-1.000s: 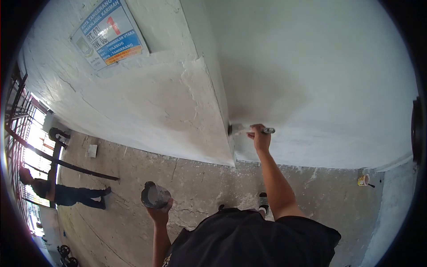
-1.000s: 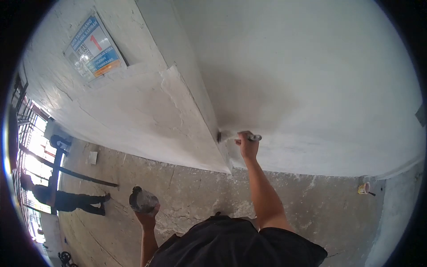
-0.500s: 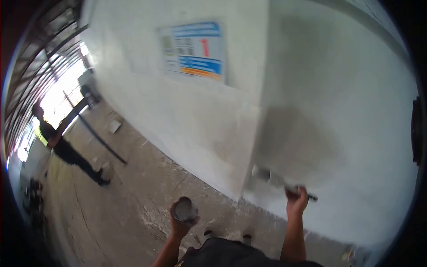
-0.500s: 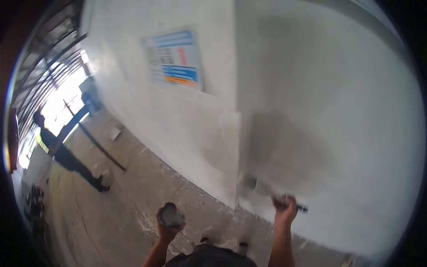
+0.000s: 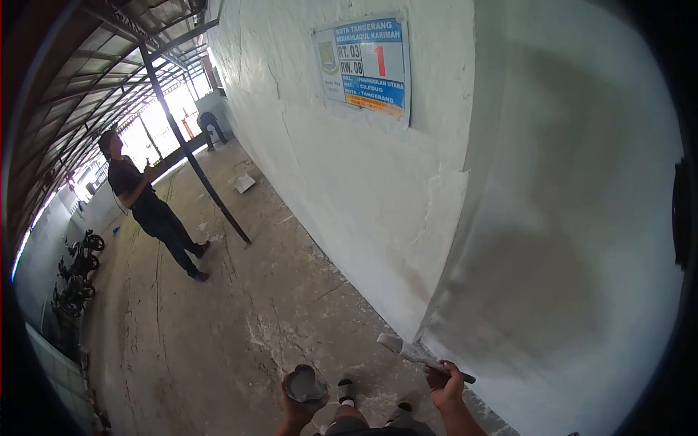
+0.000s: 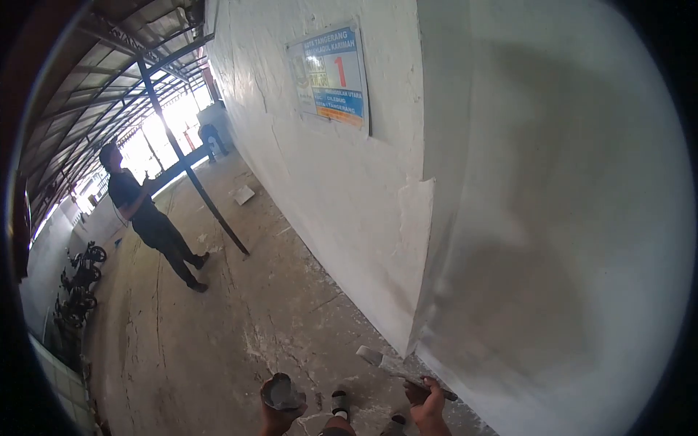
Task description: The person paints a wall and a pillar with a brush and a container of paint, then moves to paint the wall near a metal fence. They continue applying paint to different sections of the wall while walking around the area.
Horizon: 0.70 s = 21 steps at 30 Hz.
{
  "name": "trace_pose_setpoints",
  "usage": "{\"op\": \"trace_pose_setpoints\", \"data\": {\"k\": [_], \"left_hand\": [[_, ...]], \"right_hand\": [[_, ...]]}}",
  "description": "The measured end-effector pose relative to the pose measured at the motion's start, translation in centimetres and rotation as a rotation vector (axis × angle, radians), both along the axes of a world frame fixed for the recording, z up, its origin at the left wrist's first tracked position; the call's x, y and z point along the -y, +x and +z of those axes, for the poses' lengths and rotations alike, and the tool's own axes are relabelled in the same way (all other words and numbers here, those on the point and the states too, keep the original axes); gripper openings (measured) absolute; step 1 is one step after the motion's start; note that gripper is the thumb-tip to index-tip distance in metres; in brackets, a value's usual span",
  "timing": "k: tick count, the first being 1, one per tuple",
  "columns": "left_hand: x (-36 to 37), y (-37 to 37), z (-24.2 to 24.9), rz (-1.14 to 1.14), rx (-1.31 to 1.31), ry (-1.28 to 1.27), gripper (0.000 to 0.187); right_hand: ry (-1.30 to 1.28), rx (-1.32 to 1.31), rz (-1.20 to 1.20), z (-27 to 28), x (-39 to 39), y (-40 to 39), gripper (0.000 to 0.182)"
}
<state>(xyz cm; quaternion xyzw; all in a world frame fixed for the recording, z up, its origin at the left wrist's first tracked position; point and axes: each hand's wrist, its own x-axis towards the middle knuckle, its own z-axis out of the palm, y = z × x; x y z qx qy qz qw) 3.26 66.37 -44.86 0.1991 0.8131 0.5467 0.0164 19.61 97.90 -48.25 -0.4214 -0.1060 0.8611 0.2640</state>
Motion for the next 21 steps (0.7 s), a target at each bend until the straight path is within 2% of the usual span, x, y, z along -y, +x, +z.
{"op": "trace_pose_setpoints", "data": {"k": [1,5,8,12,17,19,21], "left_hand": [[0.0,0.4,-0.7,0.015,0.066,0.072,0.102],[0.5,1.0,-3.7,0.023,0.035,0.073,0.101],[-0.7,1.3,-1.6,-0.003,-0.076,-0.006,0.100],[-2.5,2.2,2.5,0.011,0.005,0.088,0.099],[-1.6,2.6,1.2,0.070,0.015,0.149,0.098],[-1.0,2.5,1.4,0.098,-0.135,-0.105,0.099],[-0.9,2.8,2.1,0.104,-0.078,0.020,0.099]], "right_hand": [[-0.021,0.006,0.019,-0.3,-0.1,0.4,0.015],[-0.140,-0.040,0.026,-1.2,-1.1,2.3,0.020],[-0.099,-0.031,0.059,-0.8,-1.6,3.4,0.017],[-0.133,-0.038,0.032,-2.4,-1.9,4.4,0.019],[-0.180,-0.032,0.046,-2.1,-1.5,4.4,0.026],[-0.159,-0.057,0.031,-2.3,-1.2,4.4,0.030],[-0.149,-0.046,0.045,-1.3,-1.2,4.3,0.031]]}}
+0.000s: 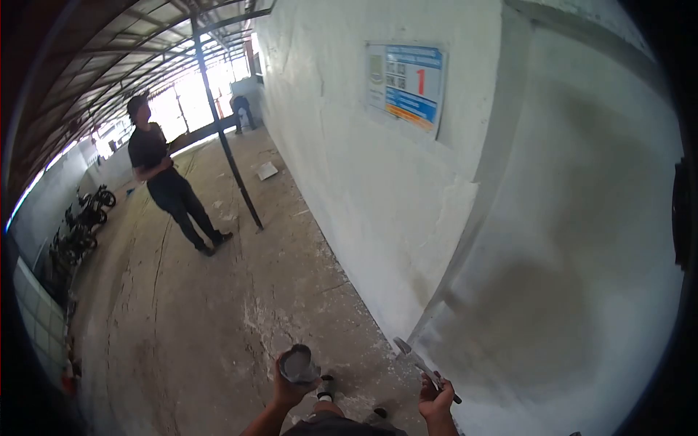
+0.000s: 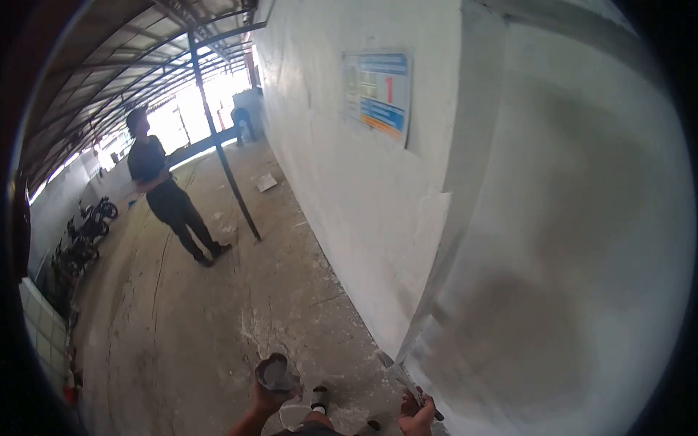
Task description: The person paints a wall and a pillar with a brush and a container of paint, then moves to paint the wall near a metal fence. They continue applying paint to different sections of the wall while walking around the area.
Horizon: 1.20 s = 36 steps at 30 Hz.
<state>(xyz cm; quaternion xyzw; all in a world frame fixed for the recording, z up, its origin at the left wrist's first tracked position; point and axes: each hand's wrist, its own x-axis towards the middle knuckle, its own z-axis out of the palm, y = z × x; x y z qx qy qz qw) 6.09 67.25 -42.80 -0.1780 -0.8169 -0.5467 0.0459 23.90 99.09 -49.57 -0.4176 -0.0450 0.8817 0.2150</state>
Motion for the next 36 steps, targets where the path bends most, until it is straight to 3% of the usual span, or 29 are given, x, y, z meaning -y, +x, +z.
{"op": "trace_pose_setpoints", "data": {"k": [1,4,7,8,11,14,20,23,26,29,36], "left_hand": [[0.2,0.3,0.4,-0.026,0.051,0.114,0.099],[1.1,0.1,1.7,-0.076,0.082,0.147,0.099],[1.4,0.3,3.7,-0.075,0.092,0.159,0.099],[1.7,0.1,4.0,-0.021,0.034,-0.002,0.100],[2.0,-0.8,3.3,-0.040,0.077,0.114,0.100],[3.4,-2.5,0.5,-0.069,0.129,0.198,0.098],[4.1,-5.6,1.2,-0.130,0.164,0.210,0.095],[5.2,-7.9,-1.2,-0.128,0.168,0.193,0.095],[5.1,-9.8,0.7,-0.164,0.128,0.156,0.096],[6.1,-13.1,-2.8,-0.186,0.205,0.226,0.097],[6.6,-18.2,-2.8,-0.215,0.060,0.201,0.099]], "right_hand": [[-0.004,0.014,-0.012,0.6,0.2,0.3,0.032],[0.036,-0.021,0.033,2.6,-0.2,-0.2,0.031],[0.140,-0.050,0.062,6.1,-0.7,-1.1,0.031],[0.190,-0.085,0.091,7.0,-0.7,-1.0,0.031],[0.284,-0.078,0.059,8.8,-0.6,-1.7,0.030],[0.332,-0.068,0.013,8.8,0.3,-2.2,0.030],[0.320,-0.034,0.014,7.6,1.6,-3.5,0.029],[0.337,-0.002,-0.017,7.7,2.4,-4.6,0.028],[0.378,0.009,-0.046,7.8,3.2,-6.2,0.029],[0.411,0.002,-0.071,7.6,3.9,-8.1,0.030],[0.446,0.007,-0.112,5.5,7.1,-12.6,0.030]]}}
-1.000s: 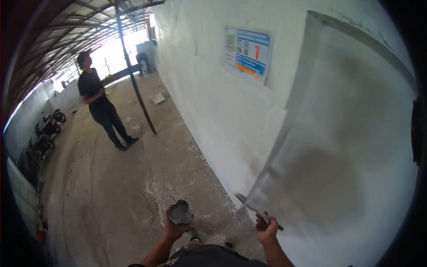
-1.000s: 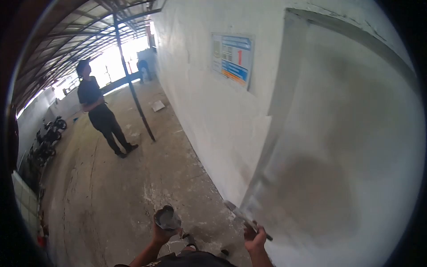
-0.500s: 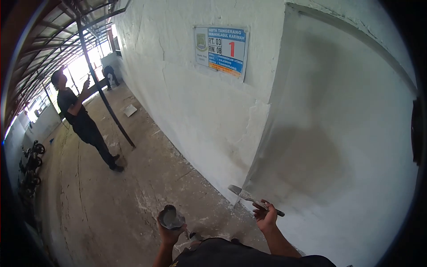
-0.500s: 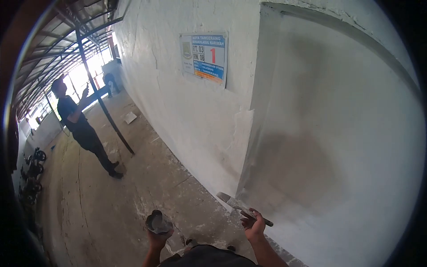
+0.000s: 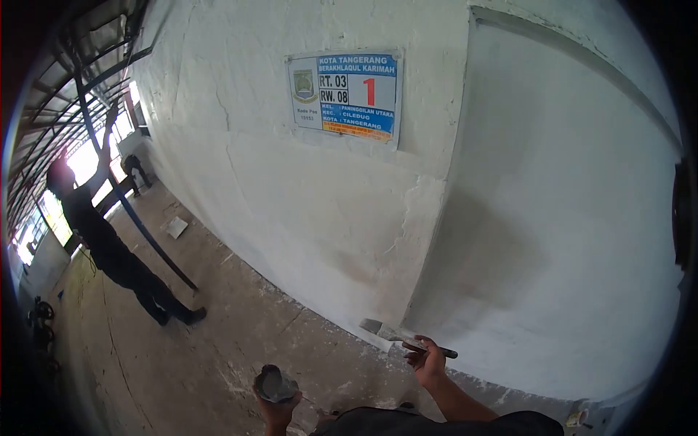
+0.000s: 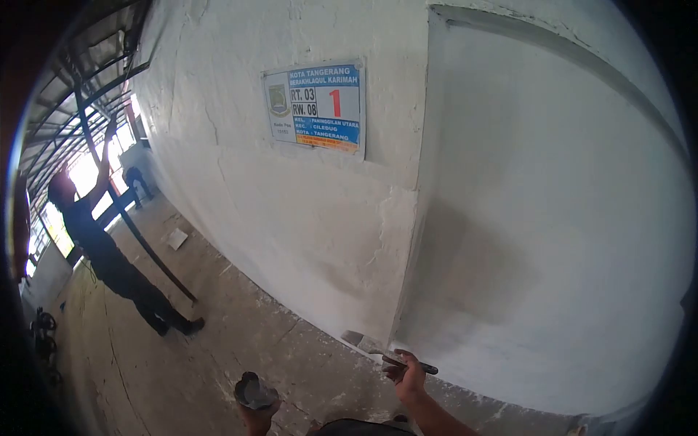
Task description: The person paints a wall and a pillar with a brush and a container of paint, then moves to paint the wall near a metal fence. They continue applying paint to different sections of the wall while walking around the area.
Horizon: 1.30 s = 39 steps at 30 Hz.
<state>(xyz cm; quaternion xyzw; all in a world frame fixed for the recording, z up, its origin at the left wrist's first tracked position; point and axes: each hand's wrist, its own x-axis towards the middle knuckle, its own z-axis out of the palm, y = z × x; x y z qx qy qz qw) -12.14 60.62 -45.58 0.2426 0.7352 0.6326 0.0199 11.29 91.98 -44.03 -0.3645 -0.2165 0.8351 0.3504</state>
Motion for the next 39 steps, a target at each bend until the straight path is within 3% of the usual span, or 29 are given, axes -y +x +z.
{"op": "trace_pose_setpoints", "data": {"k": [5,8,12,14,21,24,26,29,32,36,38,39], "left_hand": [[1.4,-2.2,0.9,-0.027,0.064,-0.033,0.098],[2.6,-5.2,-2.7,-0.071,0.148,0.048,0.097],[3.0,-5.3,1.8,-0.077,0.208,0.133,0.097],[3.1,-5.9,4.0,-0.093,0.014,0.055,0.096],[4.1,-7.8,2.2,-0.065,0.029,0.081,0.100],[4.3,-7.7,2.2,-0.069,-0.054,-0.026,0.103],[4.7,-7.3,0.9,-0.068,0.060,-0.029,0.105],[3.4,-4.5,7.5,-0.081,0.269,0.066,0.095],[4.2,-5.5,4.7,-0.043,0.132,0.102,0.097],[5.1,-8.5,3.9,-0.104,0.109,0.010,0.085],[5.9,-10.5,1.4,-0.023,0.060,0.021,0.107],[5.7,-11.4,1.9,-0.029,0.041,0.011,0.107]], "right_hand": [[-0.008,0.028,0.023,-1.0,2.5,-2.8,0.030],[-0.014,0.021,0.026,-0.8,3.1,-4.6,0.029],[0.070,-0.001,-0.003,1.5,4.8,-5.6,0.028],[0.110,0.019,0.002,3.0,5.3,-6.0,0.027],[0.200,0.082,0.028,3.5,7.0,-5.6,0.027],[0.188,0.122,0.060,2.3,7.5,-5.8,0.028],[0.152,0.143,0.096,1.1,7.6,-6.4,0.028],[0.132,0.164,0.108,-0.2,7.5,-8.6,0.027],[0.106,0.152,0.128,-1.2,6.9,-11.2,0.027],[0.196,0.108,0.094,2.9,5.2,-15.0,0.026],[0.254,0.095,0.053,4.8,4.0,-16.7,0.025],[0.307,0.065,0.034,5.8,3.2,-17.3,0.023]]}}
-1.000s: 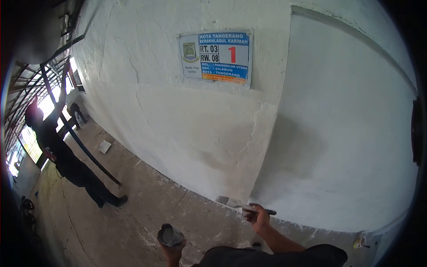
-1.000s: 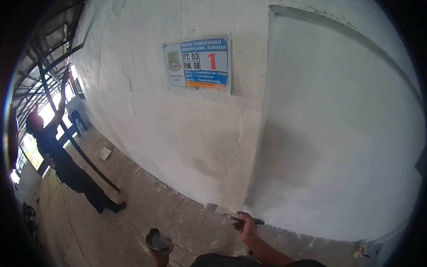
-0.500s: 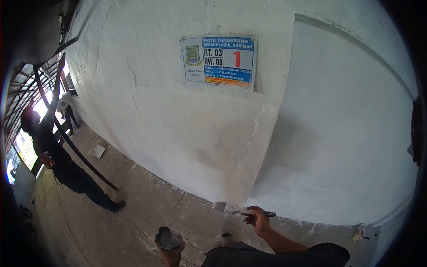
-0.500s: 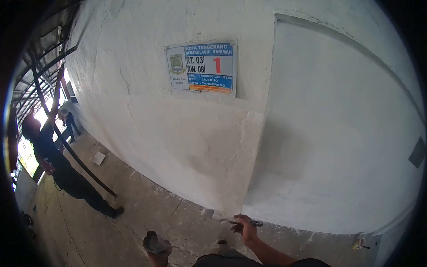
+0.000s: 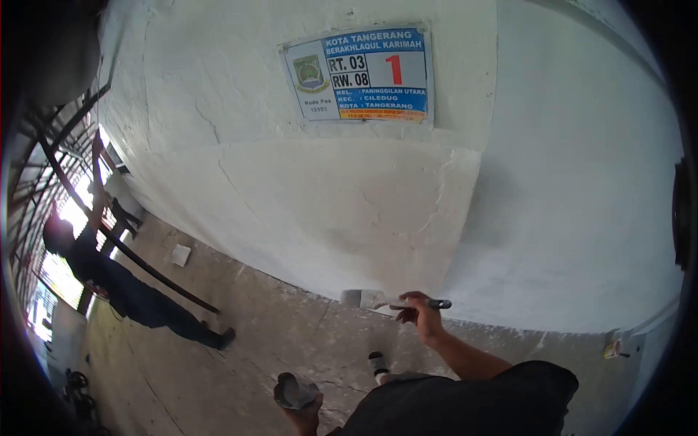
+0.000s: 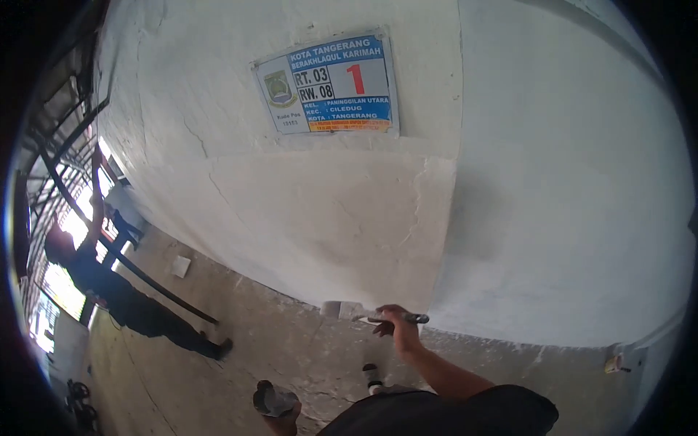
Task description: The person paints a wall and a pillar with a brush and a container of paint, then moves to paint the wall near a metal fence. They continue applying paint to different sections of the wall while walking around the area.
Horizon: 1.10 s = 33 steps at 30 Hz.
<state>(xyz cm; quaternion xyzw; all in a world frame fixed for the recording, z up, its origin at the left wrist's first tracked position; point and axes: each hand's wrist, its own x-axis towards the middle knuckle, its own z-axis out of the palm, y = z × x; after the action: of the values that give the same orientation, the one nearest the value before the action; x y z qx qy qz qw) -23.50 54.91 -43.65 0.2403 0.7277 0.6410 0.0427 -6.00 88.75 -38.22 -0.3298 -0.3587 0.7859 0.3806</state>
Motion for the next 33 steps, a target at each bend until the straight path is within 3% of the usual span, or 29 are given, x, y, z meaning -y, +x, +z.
{"op": "trace_pose_setpoints", "data": {"k": [3,6,8,9,10,11,13,15,17,18,21,24,26,28,29,33], "left_hand": [[-1.0,-2.9,1.1,-0.047,-0.029,0.108,0.109],[-2.7,-5.4,2.7,0.034,-0.177,-0.050,0.109],[-5.5,-5.8,6.8,-0.040,-0.217,0.173,0.077],[-4.9,-8.0,4.9,-0.050,-0.222,0.179,0.077],[-3.2,-11.2,1.6,-0.156,-0.184,0.071,0.089],[-2.9,-13.3,-0.4,-0.263,-0.145,-0.038,0.102],[-7.1,-11.9,4.0,-0.224,-0.149,0.030,0.093],[-8.9,-12.5,4.8,-0.178,-0.145,0.082,0.085],[-10.5,-15.2,2.9,-0.183,-0.243,-0.020,0.105],[-11.1,-15.9,2.4,-0.192,-0.242,-0.029,0.105],[-14.6,-17.1,3.8,-0.195,-0.100,0.066,0.101],[-16.8,-18.5,4.8,-0.287,-0.158,-0.095,0.099],[-18.2,-20.1,4.5,-0.462,-0.104,-0.093,0.102],[-19.9,-20.7,4.5,-0.471,-0.161,-0.057,0.101],[-20.6,-20.9,4.5,-0.470,-0.223,-0.016,0.101],[-22.6,-20.6,5.3,-0.506,-0.108,0.039,0.100]], "right_hand": [[0.173,-0.074,-0.065,2.7,-2.0,-2.0,0.020],[0.406,-0.136,-0.116,7.0,-4.1,-3.4,0.016],[0.901,-0.003,-0.133,11.5,-5.0,-3.8,0.016],[1.053,0.054,-0.131,13.8,-5.4,-3.7,0.015],[1.060,0.056,-0.145,16.0,-5.8,-3.9,0.015],[1.277,0.090,-0.201,17.9,-6.2,-4.1,0.016],[1.580,0.124,-0.343,21.3,-6.5,-4.9,0.016],[1.634,0.154,-0.387,22.9,-6.7,-4.7,0.017],[1.736,0.185,-0.459,22.9,-7.9,-4.5,0.018],[1.673,0.205,-0.423,22.9,-7.9,-3.4,0.019],[1.673,0.295,-0.613,22.4,-8.4,-0.8,0.014],[1.634,0.443,-0.736,22.5,-6.9,2.5,0.004],[1.592,0.423,-0.707,22.7,-5.8,3.5,0.008],[1.548,0.402,-0.678,23.0,-5.6,3.3,0.013],[1.534,0.336,-0.596,23.3,-5.8,2.7,0.005],[1.504,0.236,-0.412,25.1,-6.6,-1.2,0.018]]}}
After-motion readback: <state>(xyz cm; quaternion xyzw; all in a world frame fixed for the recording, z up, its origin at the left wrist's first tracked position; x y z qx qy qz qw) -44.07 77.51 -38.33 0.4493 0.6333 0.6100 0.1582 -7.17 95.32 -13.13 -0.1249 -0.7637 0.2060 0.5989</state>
